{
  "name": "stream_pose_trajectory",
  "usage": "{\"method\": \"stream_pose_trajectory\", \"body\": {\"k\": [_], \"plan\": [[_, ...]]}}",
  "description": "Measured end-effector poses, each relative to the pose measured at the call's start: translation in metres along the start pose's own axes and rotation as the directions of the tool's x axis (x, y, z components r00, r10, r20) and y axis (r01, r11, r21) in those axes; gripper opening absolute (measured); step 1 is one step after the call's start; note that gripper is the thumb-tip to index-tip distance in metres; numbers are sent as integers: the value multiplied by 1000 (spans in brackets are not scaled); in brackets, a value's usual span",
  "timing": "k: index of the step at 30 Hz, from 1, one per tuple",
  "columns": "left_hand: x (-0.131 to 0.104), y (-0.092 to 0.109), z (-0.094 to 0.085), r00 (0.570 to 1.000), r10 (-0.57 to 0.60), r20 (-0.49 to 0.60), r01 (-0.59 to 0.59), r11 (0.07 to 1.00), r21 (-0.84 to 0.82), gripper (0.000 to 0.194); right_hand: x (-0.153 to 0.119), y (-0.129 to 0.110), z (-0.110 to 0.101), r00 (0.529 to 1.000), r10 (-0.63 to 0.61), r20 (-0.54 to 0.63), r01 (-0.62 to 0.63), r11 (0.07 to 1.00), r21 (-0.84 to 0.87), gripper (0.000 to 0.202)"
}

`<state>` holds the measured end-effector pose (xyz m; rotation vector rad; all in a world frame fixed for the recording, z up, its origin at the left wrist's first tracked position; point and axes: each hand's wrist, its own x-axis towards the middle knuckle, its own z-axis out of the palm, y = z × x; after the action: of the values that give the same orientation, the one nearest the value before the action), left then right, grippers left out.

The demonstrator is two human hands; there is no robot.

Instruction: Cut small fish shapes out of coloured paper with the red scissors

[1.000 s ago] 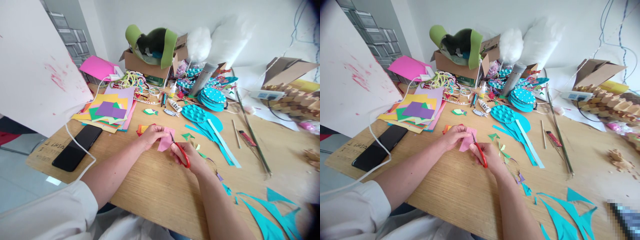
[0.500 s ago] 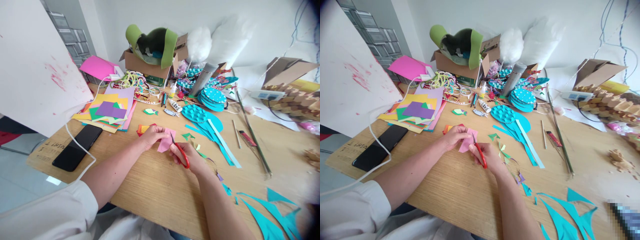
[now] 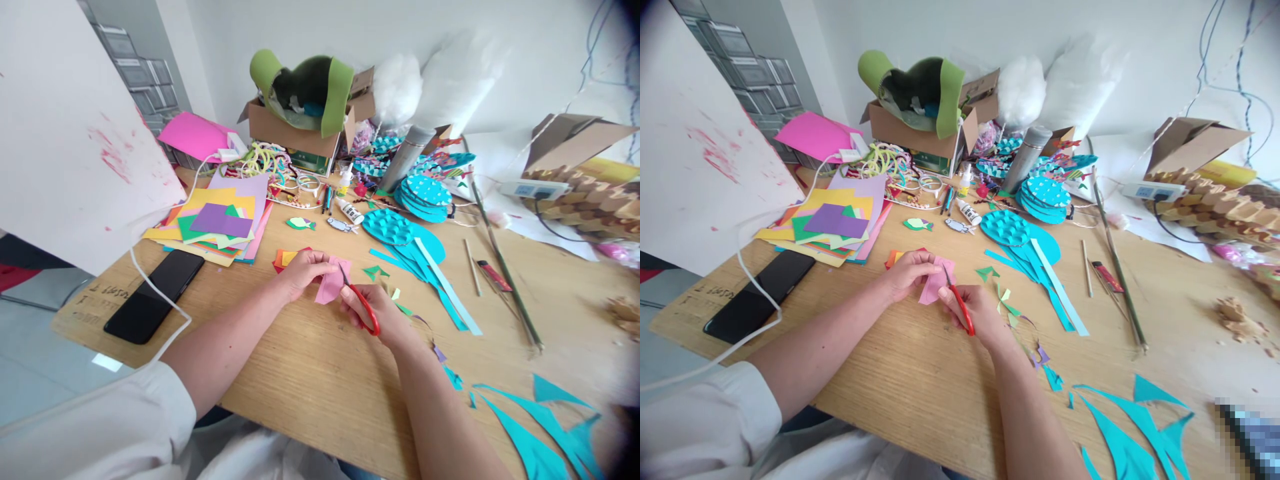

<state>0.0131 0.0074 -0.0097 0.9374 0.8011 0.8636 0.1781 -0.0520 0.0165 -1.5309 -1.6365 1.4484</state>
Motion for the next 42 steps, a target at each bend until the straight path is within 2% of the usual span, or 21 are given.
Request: {"method": "stream_pose_trajectory", "body": {"k": [7, 17, 30, 35, 42], "plan": [[1, 0, -1, 1000, 8, 24, -8, 1000, -5, 19, 0, 7, -1, 999, -21, 24, 20, 999, 38, 49], [1, -1, -2, 999, 15, 33, -15, 1000, -19, 22, 4, 16, 0, 997, -54, 53, 47, 991, 127, 57], [2, -1, -3, 997, -33, 71, 42, 990, -137, 22, 5, 20, 1, 986, -119, 118, 86, 963, 257, 55], [1, 0, -2, 997, -44, 70, 55, 986, -160, 24, 4, 16, 2, 989, -97, 110, 66, 964, 259, 56], [1, -3, 0, 994, -31, 103, 44, 991, -127, 30, 6, 19, 3, 986, -149, 73, 126, 958, 257, 57]]}}
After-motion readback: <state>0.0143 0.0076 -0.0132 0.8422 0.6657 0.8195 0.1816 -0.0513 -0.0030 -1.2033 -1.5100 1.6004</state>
